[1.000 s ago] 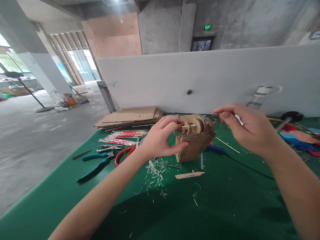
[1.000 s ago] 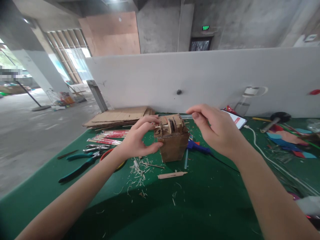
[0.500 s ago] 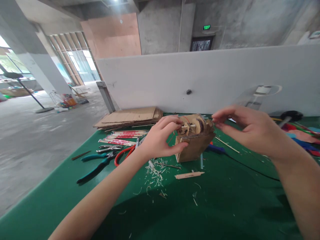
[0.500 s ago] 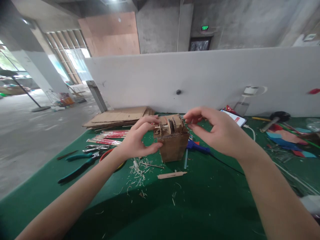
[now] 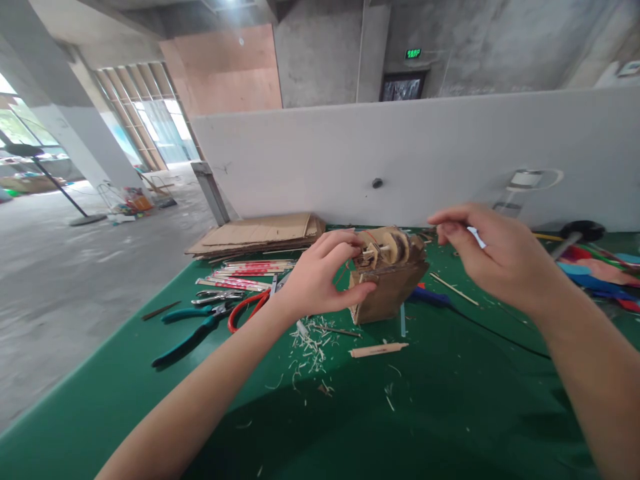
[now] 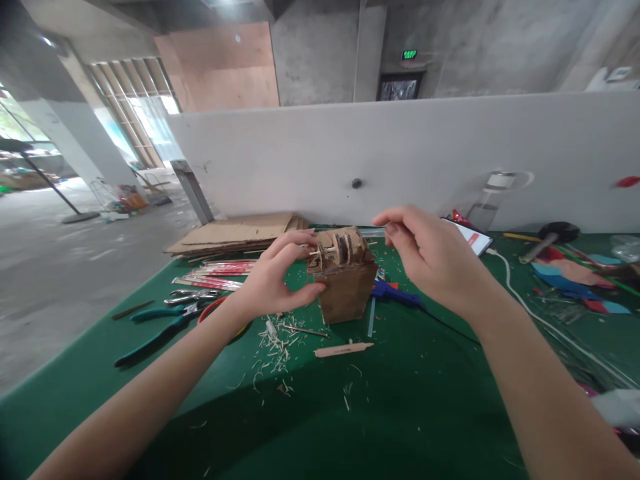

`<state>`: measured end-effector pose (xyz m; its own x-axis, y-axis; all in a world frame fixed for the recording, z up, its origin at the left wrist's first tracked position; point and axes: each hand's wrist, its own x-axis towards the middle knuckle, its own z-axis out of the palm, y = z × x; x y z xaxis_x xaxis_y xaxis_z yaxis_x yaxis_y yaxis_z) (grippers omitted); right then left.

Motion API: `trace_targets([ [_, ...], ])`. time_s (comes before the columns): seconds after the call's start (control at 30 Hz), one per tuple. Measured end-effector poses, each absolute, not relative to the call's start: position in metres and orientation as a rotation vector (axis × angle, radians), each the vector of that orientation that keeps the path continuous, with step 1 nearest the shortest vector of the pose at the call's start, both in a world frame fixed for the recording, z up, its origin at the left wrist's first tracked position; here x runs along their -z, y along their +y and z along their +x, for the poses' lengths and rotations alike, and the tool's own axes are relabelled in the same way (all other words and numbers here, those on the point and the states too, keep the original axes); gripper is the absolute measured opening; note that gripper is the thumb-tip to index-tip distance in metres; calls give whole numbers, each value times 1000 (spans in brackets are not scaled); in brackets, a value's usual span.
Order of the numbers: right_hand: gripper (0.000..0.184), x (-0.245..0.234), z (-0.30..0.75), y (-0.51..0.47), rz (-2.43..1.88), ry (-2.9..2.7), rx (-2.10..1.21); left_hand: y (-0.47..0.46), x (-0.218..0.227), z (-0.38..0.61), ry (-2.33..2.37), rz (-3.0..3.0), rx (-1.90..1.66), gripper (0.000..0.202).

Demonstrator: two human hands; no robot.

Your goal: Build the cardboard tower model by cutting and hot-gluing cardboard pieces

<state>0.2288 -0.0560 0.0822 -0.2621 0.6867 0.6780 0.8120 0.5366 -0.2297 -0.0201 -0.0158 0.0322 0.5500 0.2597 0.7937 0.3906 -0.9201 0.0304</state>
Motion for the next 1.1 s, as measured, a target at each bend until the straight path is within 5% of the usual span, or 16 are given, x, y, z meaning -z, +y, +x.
trace_targets([
  [0.23, 13, -81, 227, -61, -1089, -1992, 7, -16, -31, -21, -589, -2636, 1320, 35],
  [1.1, 19, -80, 228, -54, -1101, -2039, 262, -16, -32, -19, -584, -2547, 1282, 34],
])
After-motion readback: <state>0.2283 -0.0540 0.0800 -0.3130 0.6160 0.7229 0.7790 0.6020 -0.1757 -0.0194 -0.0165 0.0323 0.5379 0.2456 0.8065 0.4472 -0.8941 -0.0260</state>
